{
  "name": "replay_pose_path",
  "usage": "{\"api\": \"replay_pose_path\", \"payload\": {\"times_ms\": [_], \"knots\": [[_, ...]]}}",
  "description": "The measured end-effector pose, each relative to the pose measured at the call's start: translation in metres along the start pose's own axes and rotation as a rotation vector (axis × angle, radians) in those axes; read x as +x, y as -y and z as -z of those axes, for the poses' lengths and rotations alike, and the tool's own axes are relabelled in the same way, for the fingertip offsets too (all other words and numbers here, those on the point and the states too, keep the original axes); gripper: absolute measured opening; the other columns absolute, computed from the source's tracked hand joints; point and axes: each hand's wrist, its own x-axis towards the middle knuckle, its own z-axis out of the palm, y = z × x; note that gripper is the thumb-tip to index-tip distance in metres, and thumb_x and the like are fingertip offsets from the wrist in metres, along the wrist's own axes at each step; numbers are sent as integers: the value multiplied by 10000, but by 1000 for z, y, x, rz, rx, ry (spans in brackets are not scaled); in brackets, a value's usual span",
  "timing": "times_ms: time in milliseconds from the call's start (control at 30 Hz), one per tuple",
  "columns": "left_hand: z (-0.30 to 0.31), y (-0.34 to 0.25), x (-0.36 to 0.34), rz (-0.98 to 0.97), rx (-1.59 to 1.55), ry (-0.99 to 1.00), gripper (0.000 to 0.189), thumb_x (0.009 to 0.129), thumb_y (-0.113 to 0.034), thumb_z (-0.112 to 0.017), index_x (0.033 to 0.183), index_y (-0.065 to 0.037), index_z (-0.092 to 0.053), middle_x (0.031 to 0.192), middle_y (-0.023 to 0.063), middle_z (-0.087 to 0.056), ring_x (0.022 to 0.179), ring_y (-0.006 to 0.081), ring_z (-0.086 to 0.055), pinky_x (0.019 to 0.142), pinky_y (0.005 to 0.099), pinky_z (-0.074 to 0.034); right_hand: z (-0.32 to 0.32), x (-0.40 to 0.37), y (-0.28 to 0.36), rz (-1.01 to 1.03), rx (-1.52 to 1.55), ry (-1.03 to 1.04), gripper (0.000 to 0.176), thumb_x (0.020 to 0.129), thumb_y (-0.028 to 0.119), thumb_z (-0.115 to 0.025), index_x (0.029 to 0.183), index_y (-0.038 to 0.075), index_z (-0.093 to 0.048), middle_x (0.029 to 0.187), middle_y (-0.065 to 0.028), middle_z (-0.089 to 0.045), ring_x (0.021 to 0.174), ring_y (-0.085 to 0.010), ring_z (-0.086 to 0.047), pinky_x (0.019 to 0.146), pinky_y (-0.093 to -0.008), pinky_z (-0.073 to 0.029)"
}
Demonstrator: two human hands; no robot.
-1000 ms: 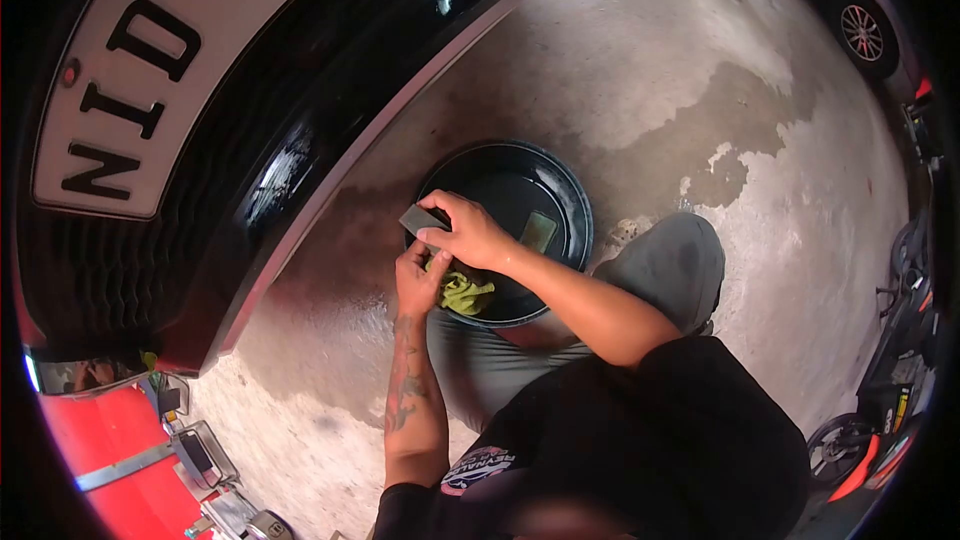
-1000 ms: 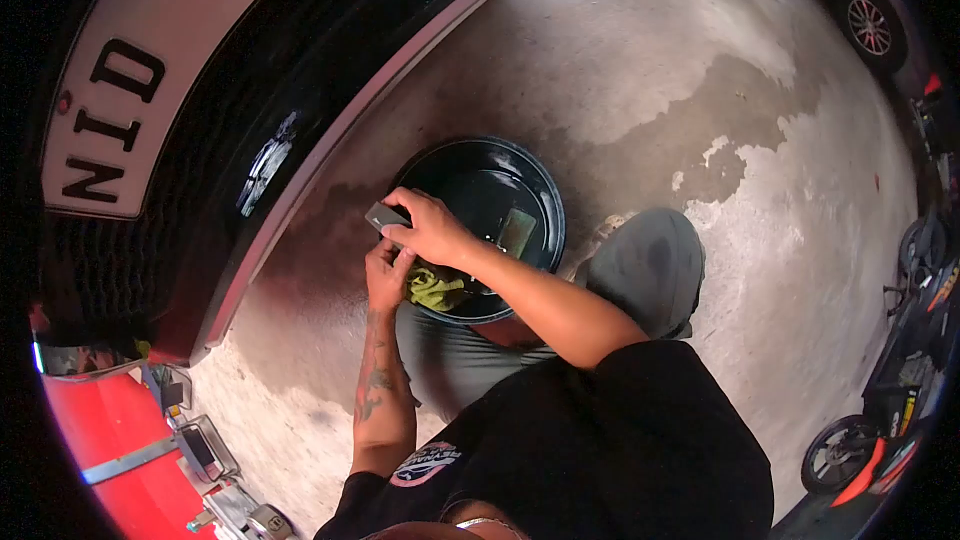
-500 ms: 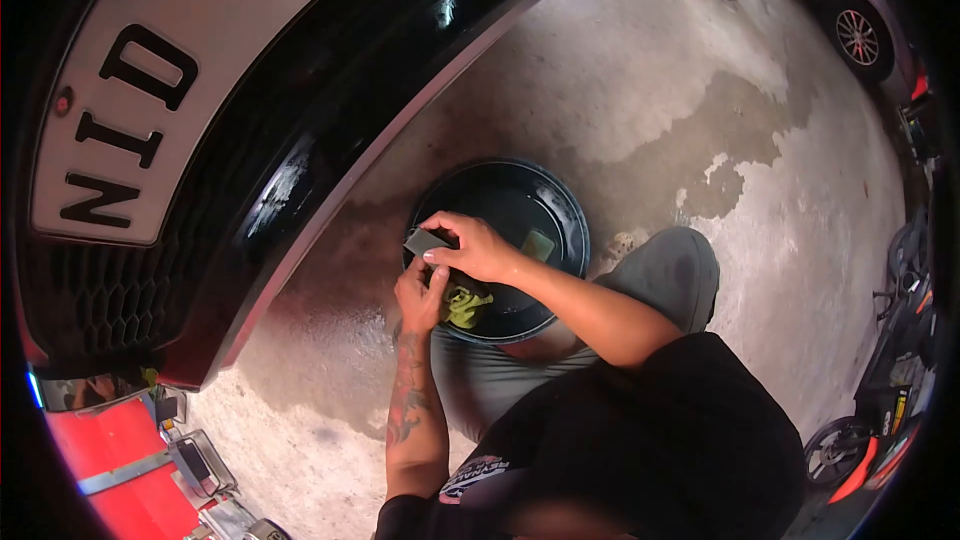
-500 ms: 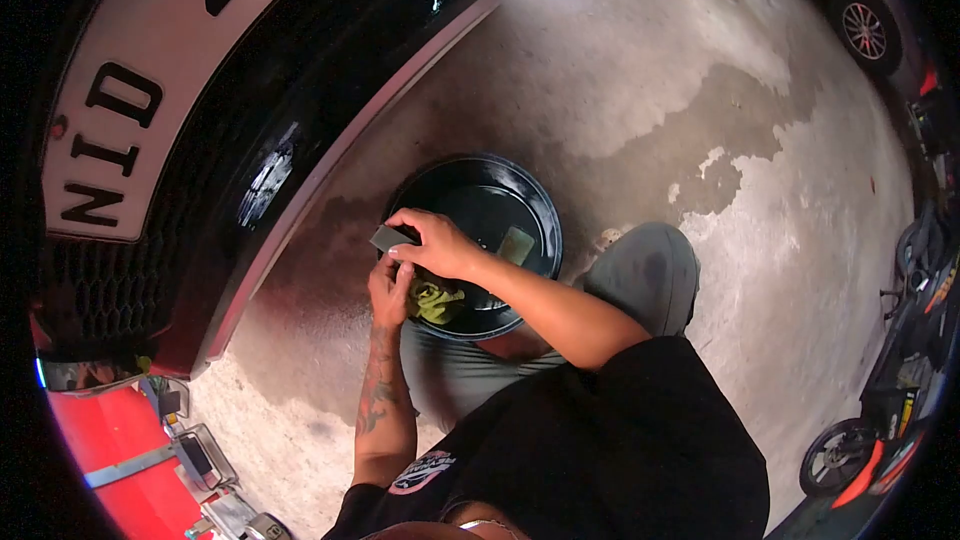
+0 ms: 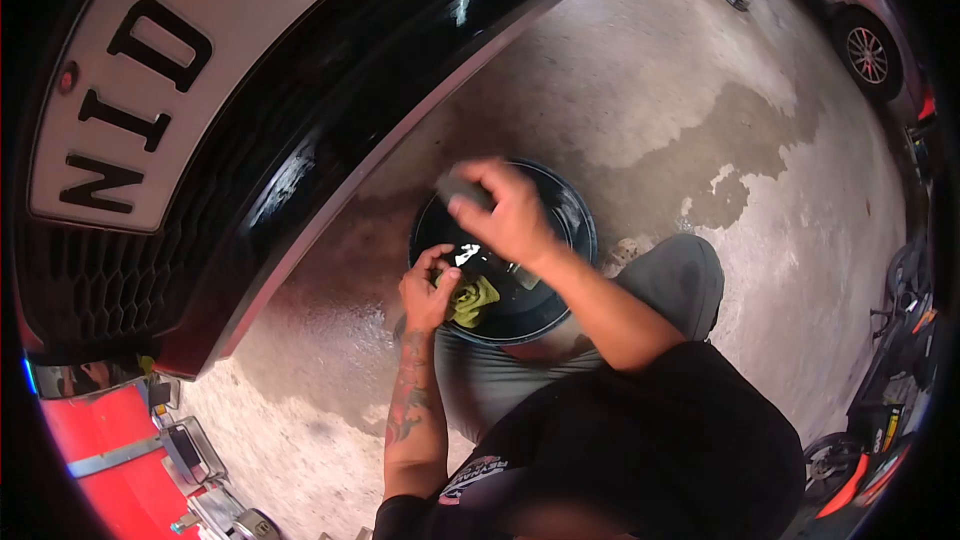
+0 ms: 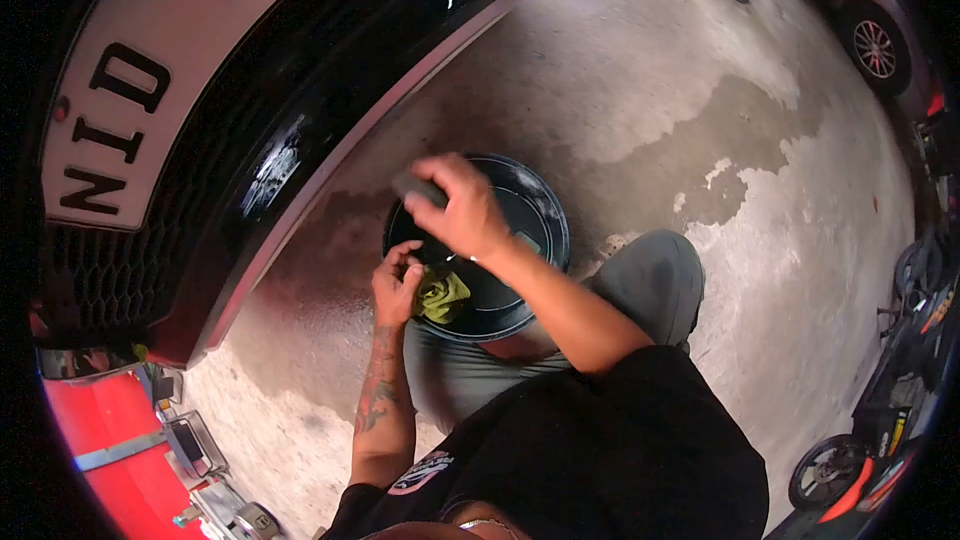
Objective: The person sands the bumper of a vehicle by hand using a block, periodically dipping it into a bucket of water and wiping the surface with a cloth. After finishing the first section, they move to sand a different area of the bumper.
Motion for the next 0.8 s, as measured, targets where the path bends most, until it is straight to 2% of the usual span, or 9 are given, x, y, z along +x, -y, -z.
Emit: {"api": "replay_pose_path", "payload": {"times_ms": [67, 133, 233, 267, 467, 567, 667, 800], "knots": [[-1, -15, -2, 61, 38, 4, 479, 824, -327, -830, 1232, -99, -726, 800, 18, -689, 738, 130, -653, 748, 304, -527, 22, 49, 23, 128, -117, -207, 322, 809, 98, -791, 1100, 12, -686, 1049, -172, -689, 986, -383, -670, 859, -437, -547], [0, -23, -1, 46, 97, 10, 490, 811, -330, -840, 1232, -105, -729, 805, 19, -695, 736, 146, -665, 749, 308, -533, 26, 87, 27, 239, -215, -270, 349, 806, 114, -799, 1131, 43, -694, 1093, -162, -676, 1032, -385, -642, 889, -445, -543], [0, -23, -2, 51, 147, 12, 497, 798, -341, -851, 1224, -115, -735, 814, 28, -705, 740, 170, -685, 753, 318, -543, 8, 107, 25, 329, -344, -236, 348, 800, 141, -800, 1130, 81, -706, 1112, -156, -668, 1048, -386, -625, 896, -452, -547], [0, -22, -1, 57, 158, 11, 498, 794, -346, -854, 1221, -118, -737, 818, 32, -708, 742, 177, -692, 754, 322, -547, 2, 104, 30, 368, -343, -218, 308, 797, 115, -794, 1091, 59, -720, 1125, -147, -687, 1044, -375, -639, 893, -453, -541], [-2, -22, -2, 64, 160, -10, 482, 777, -354, -869, 1191, -135, -754, 831, 41, -718, 748, 189, -703, 755, 336, -556, 1, 133, 24, 322, -411, -266, 256, 785, 146, -791, 1029, 114, -719, 1081, -157, -638, 1015, -397, -620, 841, -470, -556], [-1, -26, -2, 53, 174, 20, 453, 828, -272, -843, 1205, -46, -734, 806, 17, -681, 768, 105, -620, 745, 282, -516, -12, 113, 37, 342, -409, -242, 275, 772, 150, -796, 1035, 119, -724, 1086, -164, -639, 1012, -395, -622, 811, -465, -561], [-1, -30, -2, 47, 176, 22, 446, 828, -268, -840, 1199, -43, -735, 807, 24, -683, 762, 108, -623, 739, 279, -516, -21, 92, 48, 399, -357, -171, 261, 772, 150, -787, 1025, 131, -726, 1093, -158, -643, 998, -386, -618, 786, -466, -565], [-2, -29, -3, 53, 163, 10, 438, 825, -269, -841, 1189, -48, -740, 810, 36, -686, 756, 123, -632, 737, 286, -519, -8, 128, 39, 327, -450, -219, 255, 782, 115, -795, 1028, 107, -732, 1074, -120, -657, 953, -376, -619, 830, -447, -551]]}}
